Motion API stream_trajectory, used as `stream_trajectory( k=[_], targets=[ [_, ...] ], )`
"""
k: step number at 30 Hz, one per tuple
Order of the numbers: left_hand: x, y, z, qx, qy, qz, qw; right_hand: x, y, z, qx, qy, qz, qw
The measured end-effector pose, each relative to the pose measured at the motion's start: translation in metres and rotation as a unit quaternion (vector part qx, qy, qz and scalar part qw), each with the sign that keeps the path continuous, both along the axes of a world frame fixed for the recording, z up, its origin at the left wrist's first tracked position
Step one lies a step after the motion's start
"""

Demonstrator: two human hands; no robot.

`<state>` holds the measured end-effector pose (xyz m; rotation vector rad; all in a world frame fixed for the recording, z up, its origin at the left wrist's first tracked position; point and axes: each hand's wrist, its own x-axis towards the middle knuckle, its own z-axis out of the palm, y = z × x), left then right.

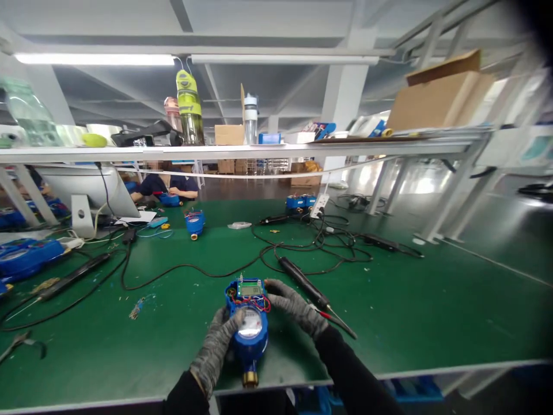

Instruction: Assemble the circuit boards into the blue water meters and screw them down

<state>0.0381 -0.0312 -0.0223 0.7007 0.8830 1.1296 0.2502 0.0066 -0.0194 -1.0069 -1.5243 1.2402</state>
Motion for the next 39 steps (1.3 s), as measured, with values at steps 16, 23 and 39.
stream_trajectory(
  k=[16,23,39],
  targets=[
    [-0.004,0.017,0.017,-0.006,0.018,-0.049,0.999,0.0,0.038,0.024,0.09,-0.155,0.088,0.98],
    [-0.05,0.048,0.028,0.095,0.125,-0.061,0.986,-0.006,0.03,0.038,0.288,-0.185,0.021,0.939],
    [-0.002,0.113,0.033,0.176,0.039,-0.138,0.974,-0.022,0.052,0.008,0.371,-0.212,-0.14,0.893]
  ],
)
